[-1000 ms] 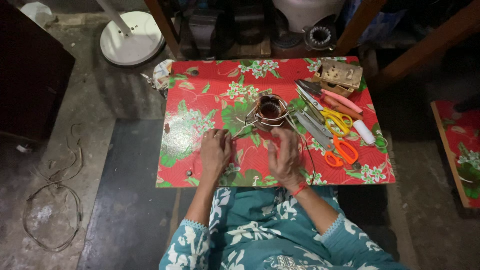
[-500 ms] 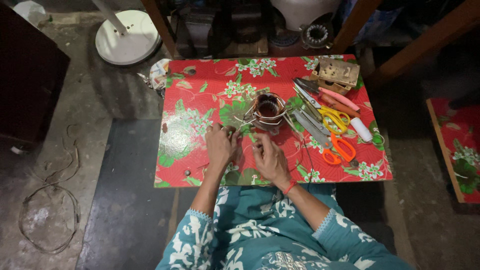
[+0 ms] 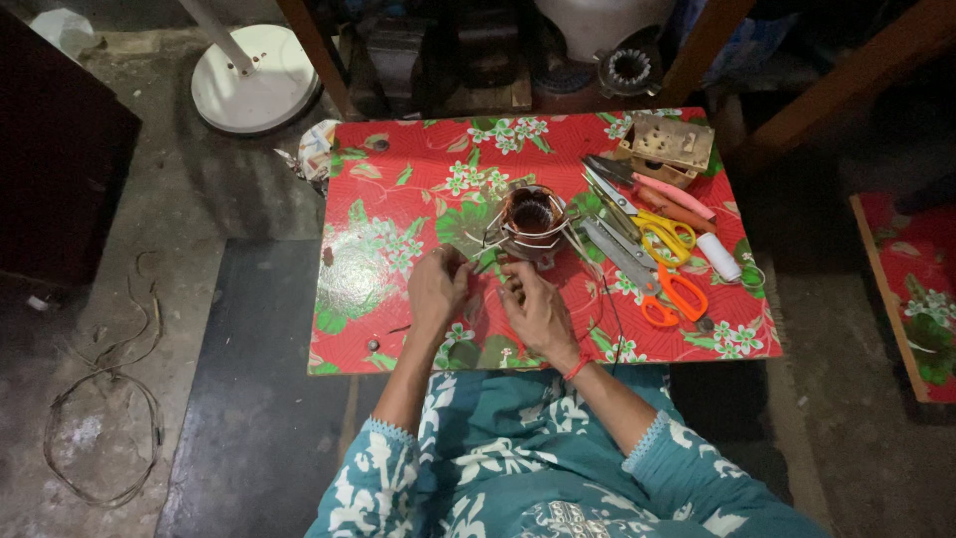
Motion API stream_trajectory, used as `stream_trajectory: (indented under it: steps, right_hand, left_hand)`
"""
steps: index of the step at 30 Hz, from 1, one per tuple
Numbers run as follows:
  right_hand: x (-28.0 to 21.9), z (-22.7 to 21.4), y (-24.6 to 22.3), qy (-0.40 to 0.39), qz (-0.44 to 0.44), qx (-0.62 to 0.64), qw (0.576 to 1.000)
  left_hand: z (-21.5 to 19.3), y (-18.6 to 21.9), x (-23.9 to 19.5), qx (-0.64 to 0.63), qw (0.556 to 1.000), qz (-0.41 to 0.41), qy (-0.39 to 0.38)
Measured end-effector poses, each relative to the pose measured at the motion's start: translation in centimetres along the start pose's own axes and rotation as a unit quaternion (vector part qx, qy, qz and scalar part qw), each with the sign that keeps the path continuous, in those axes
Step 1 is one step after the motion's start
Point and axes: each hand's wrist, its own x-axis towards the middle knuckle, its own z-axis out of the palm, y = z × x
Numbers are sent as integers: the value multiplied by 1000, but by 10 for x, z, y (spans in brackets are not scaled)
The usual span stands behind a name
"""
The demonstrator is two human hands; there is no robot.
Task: The person sits at a low table and works on a small electrical component, likely a motor or coil. They use pliers to strip and adjust wires, then tie and secure the wires by hand. The person repeatedly handles the wires and the component, making adjustments throughout the clip.
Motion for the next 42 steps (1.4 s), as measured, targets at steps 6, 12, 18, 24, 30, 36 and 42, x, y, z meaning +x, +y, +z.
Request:
stream_trajectory:
  steps: [6, 12, 18, 24, 30, 36, 42]
  right_hand:
    - [6, 8, 23, -3, -9, 110, 994]
    - [5, 21, 37, -65, 154, 319, 933]
    - [2, 22, 27, -90, 234, 311, 917]
    - [-10, 28, 23, -107, 243, 290, 919]
    - [-13, 33, 28, -93, 256, 285, 919]
    - [-9, 38, 31, -55, 238, 313, 918]
    - [-3, 37, 32, -27, 201, 237, 950]
  left_hand:
    - [-10, 15, -19, -41, 994, -53, -87]
    - [1, -10, -38, -197, 951, -160, -178]
    - [14, -39, -62, -350, 899, -174, -197]
    - [20, -38, -96, -374, 886, -213, -175]
    - [14, -39, -106, -421, 854, -214, -218]
    - [13, -40, -109, -386, 859, -246, -230]
    - [7, -40, -108, -327, 879, -247, -243]
